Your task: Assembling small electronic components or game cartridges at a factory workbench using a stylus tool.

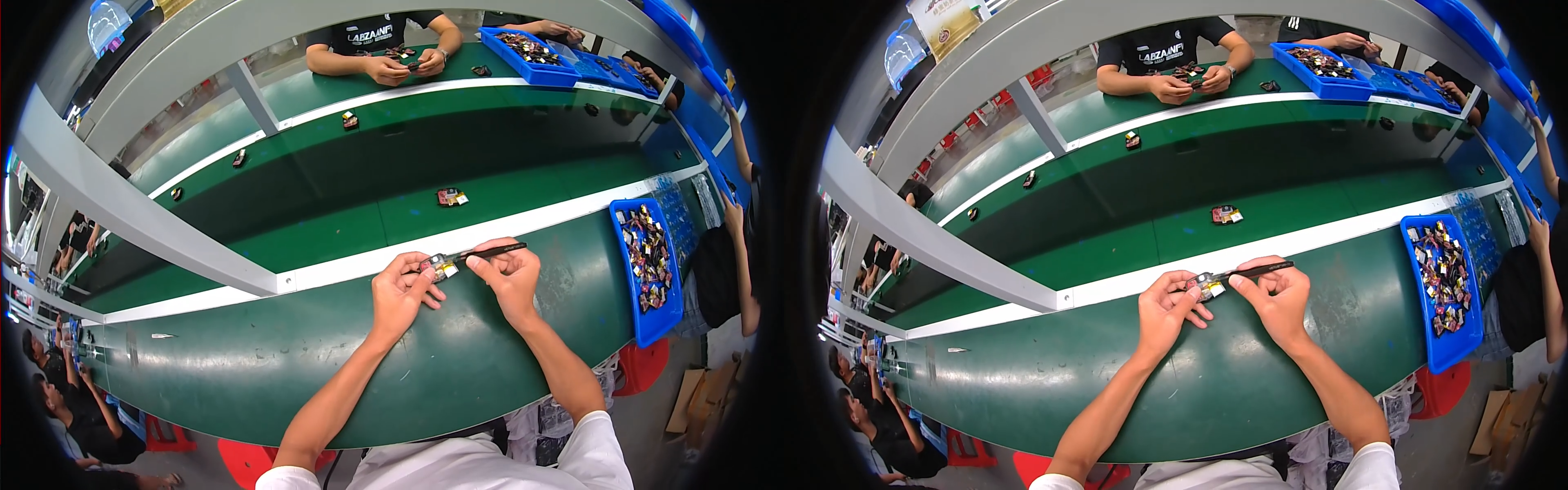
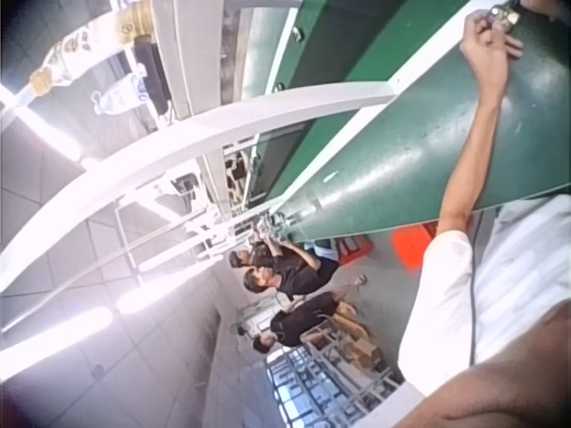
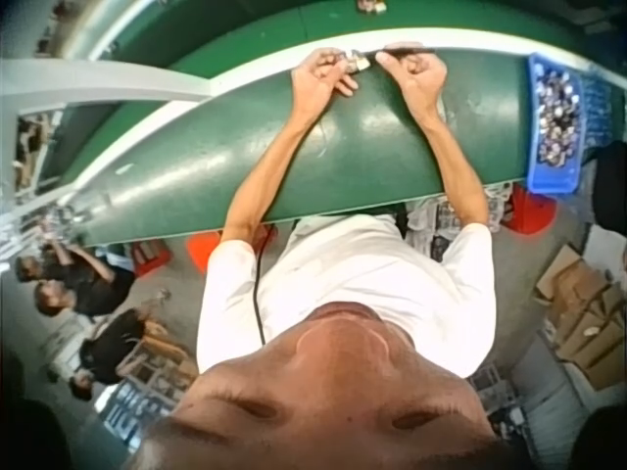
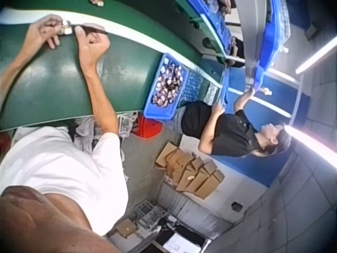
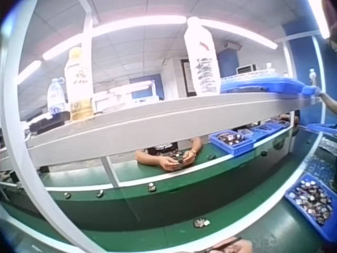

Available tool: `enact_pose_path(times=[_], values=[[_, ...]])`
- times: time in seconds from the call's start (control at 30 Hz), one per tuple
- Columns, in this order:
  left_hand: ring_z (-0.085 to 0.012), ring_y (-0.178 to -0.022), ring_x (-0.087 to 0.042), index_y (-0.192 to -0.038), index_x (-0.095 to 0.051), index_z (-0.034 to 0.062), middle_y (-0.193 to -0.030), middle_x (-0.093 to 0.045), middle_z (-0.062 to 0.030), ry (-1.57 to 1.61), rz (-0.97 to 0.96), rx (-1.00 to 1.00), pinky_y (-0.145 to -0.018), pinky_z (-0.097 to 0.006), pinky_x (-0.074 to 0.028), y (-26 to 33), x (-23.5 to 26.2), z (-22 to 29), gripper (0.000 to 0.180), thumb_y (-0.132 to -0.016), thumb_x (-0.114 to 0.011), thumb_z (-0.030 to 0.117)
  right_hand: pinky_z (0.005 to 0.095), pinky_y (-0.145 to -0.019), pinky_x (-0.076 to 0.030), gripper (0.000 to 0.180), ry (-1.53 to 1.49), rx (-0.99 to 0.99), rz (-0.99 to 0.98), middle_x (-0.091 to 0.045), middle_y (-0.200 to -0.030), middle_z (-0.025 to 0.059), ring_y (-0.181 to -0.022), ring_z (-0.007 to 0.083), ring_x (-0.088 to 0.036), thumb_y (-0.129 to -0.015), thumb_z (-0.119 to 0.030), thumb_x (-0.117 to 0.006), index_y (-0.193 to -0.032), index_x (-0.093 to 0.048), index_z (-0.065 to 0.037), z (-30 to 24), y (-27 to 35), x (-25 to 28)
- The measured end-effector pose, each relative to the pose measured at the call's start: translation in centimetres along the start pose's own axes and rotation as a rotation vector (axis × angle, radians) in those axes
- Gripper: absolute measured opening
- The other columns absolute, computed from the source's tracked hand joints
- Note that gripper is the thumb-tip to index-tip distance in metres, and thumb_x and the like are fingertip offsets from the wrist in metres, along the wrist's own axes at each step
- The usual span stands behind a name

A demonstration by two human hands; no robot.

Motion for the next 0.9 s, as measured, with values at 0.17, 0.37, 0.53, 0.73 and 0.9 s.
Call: enact_pose_path(times=[0.17, 0.37, 0.53, 0.73, 0.9], values=[[-0.0232, -0.069, -0.072, -0.117, -0.057, -0.0108, -0.099, -0.066, -0.0183, 0.066, 0.004, -0.001, -0.054, -0.03, -0.061, -0.2, 0.3, -0.3, 0.024, -0.098, -0.062, 0.002, 0.0219, -0.047, -0.035, 0.012, 0.311, 0.375, -0.155, -0.077, -0.089, 0.0072, -0.047, 0.003, -0.048, -0.076, 0.002, -0.081, -0.072, -0.07, 0.002, -0.5, 0.7, -0.3], [-0.0196, -0.069, -0.071, -0.115, -0.059, -0.0078, -0.097, -0.067, -0.0152, 0.073, 0.009, 0.01, -0.054, -0.029, -0.06, 0.0, 0.0, -0.3, 0.02, -0.098, -0.061, 0.002, 0.0242, -0.044, -0.034, 0.009, 0.416, 0.439, -0.221, -0.077, -0.085, 0.0043, -0.041, 0.0054, -0.044, -0.075, 0.001, -0.082, -0.078, -0.074, -0.001, -0.6, 0.6, -0.5], [-0.0187, -0.067, -0.071, -0.114, -0.059, -0.0079, -0.096, -0.067, -0.0147, 0.055, 0.011, 0.009, -0.053, -0.028, -0.059, 0.0, -0.3, -0.4, 0.02, -0.097, -0.062, 0.001, 0.0245, -0.044, -0.035, 0.014, 0.447, 0.44, -0.244, -0.076, -0.078, 0.0027, -0.04, 0.0068, -0.043, -0.073, 0.002, -0.082, -0.084, -0.076, -0.005, -0.4, 0.6, -0.3], [-0.0178, -0.066, -0.071, -0.114, -0.059, -0.008, -0.092, -0.068, -0.0141, 0.05, 0.011, 0.008, -0.053, -0.028, -0.059, 0.1, -0.6, -0.5, 0.02, -0.097, -0.062, 0.001, 0.0243, -0.046, -0.037, 0.016, 0.476, 0.515, -0.287, -0.077, -0.081, 0.0031, -0.043, 0.0083, -0.05, -0.072, 0.004, -0.08, -0.083, -0.076, -0.007, -0.6, 0.5, -0.3], [-0.0195, -0.067, -0.07, -0.116, -0.057, -0.0089, -0.092, -0.067, -0.0156, -0.006, 0.005, 0.014, -0.055, -0.029, -0.06, 0.1, -0.8, -0.6, 0.021, -0.098, -0.061, 0.001, 0.025, -0.048, -0.039, 0.017, 0.525, 0.586, -0.313, -0.078, -0.082, 0.0026, -0.049, 0.0112, -0.061, -0.072, 0.004, -0.079, -0.083, -0.076, -0.008, -1.0, 0.6, -0.3]])
Point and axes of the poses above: each hand's wrist, its own y-axis away from the middle knuckle, its own x-axis out of the back of the hand, z = x × y, the point moved 2 cm from there along -y, towards the middle knuckle
